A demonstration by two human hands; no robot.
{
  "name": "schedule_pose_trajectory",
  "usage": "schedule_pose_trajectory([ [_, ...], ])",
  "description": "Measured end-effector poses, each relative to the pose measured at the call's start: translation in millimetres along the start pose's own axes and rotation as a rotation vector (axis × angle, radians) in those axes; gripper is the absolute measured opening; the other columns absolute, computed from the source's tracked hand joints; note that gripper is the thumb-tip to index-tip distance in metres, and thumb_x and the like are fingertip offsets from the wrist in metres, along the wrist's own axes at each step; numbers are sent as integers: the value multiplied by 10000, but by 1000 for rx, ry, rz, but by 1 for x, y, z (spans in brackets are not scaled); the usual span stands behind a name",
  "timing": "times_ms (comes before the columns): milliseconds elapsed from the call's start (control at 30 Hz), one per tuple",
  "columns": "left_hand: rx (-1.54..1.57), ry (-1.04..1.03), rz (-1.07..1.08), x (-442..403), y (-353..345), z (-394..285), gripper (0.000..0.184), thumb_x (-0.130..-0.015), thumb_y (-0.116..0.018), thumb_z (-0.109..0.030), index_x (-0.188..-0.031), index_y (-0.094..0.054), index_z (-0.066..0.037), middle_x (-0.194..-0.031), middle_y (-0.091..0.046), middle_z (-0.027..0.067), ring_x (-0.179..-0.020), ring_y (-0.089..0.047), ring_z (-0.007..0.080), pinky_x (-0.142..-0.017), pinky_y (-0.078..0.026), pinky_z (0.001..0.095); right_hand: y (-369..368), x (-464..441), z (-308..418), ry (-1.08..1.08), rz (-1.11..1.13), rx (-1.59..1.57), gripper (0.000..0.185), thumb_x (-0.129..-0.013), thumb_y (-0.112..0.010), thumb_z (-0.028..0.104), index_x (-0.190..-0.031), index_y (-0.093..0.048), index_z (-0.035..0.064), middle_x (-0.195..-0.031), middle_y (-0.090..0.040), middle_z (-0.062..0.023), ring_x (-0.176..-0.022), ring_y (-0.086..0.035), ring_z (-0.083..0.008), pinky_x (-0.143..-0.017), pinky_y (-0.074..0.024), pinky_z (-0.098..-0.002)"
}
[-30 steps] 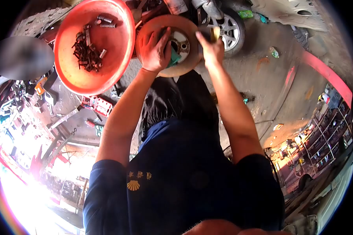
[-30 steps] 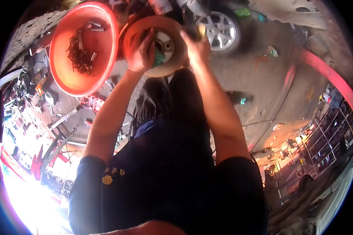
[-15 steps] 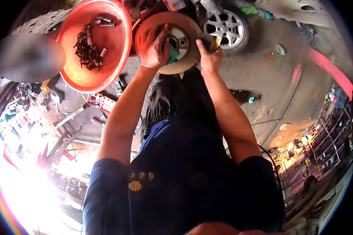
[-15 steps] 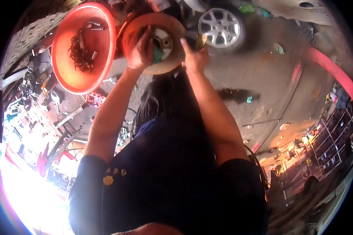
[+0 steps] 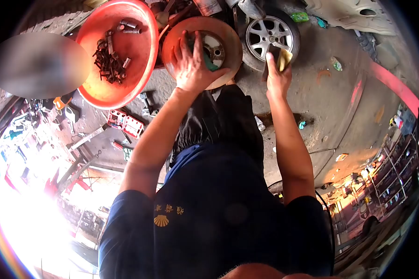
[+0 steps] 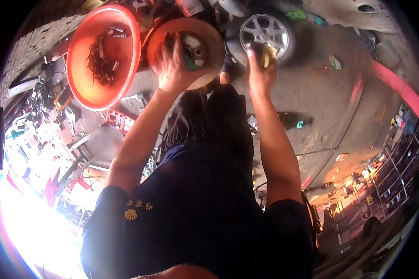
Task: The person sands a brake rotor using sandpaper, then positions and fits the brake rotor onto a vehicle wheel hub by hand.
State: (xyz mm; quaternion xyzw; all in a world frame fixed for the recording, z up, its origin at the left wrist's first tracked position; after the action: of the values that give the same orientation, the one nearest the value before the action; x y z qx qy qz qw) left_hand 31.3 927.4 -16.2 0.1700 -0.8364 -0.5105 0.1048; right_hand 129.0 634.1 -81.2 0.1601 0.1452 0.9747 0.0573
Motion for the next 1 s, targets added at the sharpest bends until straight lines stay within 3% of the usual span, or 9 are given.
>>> schedule_pose_trajectory([
  [67,-10,132,48,4,-7,5,1387,-658,-927,-634,-1748,-200,-176,-1688,-258,346,-1496,-364,549,-1213,-339,619,14,16,-16,-139,23,-59,693,-908,-912,369,-1410,-636,-21,-1310,-703,-105,-1184,-661,-208,-1054,-508,-364],
  [233,0,186,178,1,-26,12,1380,-629,-924,-580,-1748,-231,-167,-1692,-238,344,-1503,-279,611,-1187,-292,706,17,24,-15,-94,92,-25,693,-922,-900,403,-1397,-634,-26,-1300,-701,-100,-1162,-653,-197,-1049,-502,-363],
  [367,-5,-23,166,-7,-23,12,1316,-635,-925,-560,-1733,-292,-208,-1659,-276,352,-1491,-298,600,-1195,-291,708,9,22,-12,54,115,261,650,-914,-903,441,-1284,-654,-31,-1169,-727,-111,-1028,-679,-191,-922,-553,-359],
  [433,24,-324,389,-7,-34,-8,1269,-643,-938,-499,-1728,-326,-254,-1673,-269,357,-1508,-295,594,-1212,-288,693,-5,27,-8,-9,179,250,687,-877,-909,475,-1290,-669,-19,-1173,-764,-175,-1082,-735,-316,-951,-563,-422],
  [467,-52,-449,399,-8,-32,-18,1147,-700,-939,-434,-1698,-393,-290,-1672,-298,248,-1504,-316,555,-1214,-363,635,-11,30,-7,-20,200,250,692,-863,-912,485,-1283,-676,-11,-1162,-782,-187,-1094,-757,-351,-957,-568,-442],
  [567,-145,-684,567,-12,-30,-41,1105,-716,-920,-371,-1693,-407,-302,-1721,-264,213,-1558,-286,510,-1216,-380,649,-26,38,7,65,134,342,677,-848,-915,510,-1219,-682,-7,-1080,-793,-206,-1044,-770,-389,-912,-580,-457],
  [700,33,-520,413,-9,-19,-31,1120,-679,-932,-338,-1680,-432,-300,-1757,-222,202,-1589,-256,493,-1274,-332,645,-37,47,-5,60,21,414,736,-812,-935,550,-1152,-681,-51,-1037,-775,-225,-977,-760,-398,-872,-579,-465],
  [833,43,-240,294,-8,-23,-12,1243,-678,-931,-560,-1723,-325,-268,-1745,-269,210,-1553,-332,469,-1252,-342,631,-35,81,-49,28,-26,346,775,-805,-946,527,-1209,-650,-65,-1143,-760,-243,-1058,-747,-384,-911,-569,-451],
  [1000,-2,-329,170,-8,-30,-10,1279,-651,-898,-669,-1720,-337,-247,-1696,-375,181,-1500,-397,450,-1196,-386,624,-51,46,-20,8,-136,465,912,-814,-883,632,-1333,-593,-60,-1198,-714,-282,-1122,-685,-497,-974,-547,-530],
])
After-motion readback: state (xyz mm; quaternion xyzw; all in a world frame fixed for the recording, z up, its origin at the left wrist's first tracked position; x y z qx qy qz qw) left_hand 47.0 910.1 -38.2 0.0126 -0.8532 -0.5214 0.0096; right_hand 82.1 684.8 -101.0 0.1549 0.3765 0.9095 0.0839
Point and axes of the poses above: each hand's wrist, its own x-axis away from the middle knuckle, its own y-axis out of the back of the hand, z = x × y, the point moved 10 cm from there along -x, towards the middle knuckle
